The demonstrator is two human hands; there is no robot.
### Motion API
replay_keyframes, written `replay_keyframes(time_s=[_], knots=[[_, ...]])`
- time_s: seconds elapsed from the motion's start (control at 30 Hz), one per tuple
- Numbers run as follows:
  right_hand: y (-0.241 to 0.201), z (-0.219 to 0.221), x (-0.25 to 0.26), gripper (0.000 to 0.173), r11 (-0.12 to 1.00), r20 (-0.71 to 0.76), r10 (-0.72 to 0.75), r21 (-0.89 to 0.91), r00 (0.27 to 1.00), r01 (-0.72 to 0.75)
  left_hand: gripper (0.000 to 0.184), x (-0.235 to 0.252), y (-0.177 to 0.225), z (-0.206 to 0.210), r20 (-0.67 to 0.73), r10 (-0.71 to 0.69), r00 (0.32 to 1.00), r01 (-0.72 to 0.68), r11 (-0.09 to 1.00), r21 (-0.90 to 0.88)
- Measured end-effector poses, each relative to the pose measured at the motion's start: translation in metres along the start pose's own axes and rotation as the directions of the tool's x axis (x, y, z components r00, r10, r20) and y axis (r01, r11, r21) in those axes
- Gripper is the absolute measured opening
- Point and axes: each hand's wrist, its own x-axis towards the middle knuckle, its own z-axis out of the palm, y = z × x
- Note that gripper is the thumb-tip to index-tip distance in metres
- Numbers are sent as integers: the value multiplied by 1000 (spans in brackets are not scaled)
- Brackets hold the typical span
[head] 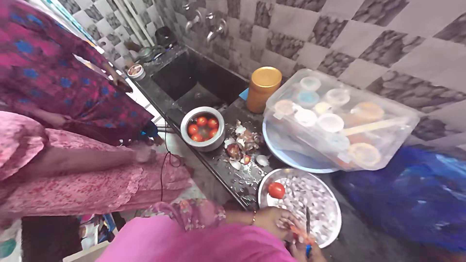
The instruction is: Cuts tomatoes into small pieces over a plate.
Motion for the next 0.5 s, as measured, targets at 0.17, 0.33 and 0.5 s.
replay_keyframes(time_s=[0.17, 0.33, 0.5], knots=[[8, 3, 4, 40, 999, -4, -39, -6, 999, 39, 36, -1, 4, 0, -24, -53, 998, 54, 998, 22], [1, 2, 6, 39, 999, 14, -6, -33, 1000, 7, 34, 0, 3, 5, -58, -59, 997, 58, 998, -16], [2, 3, 7, 37, 999, 4, -9, -43, 1000, 9, 34, 4, 3, 4, -43, -52, 998, 54, 998, 31]])
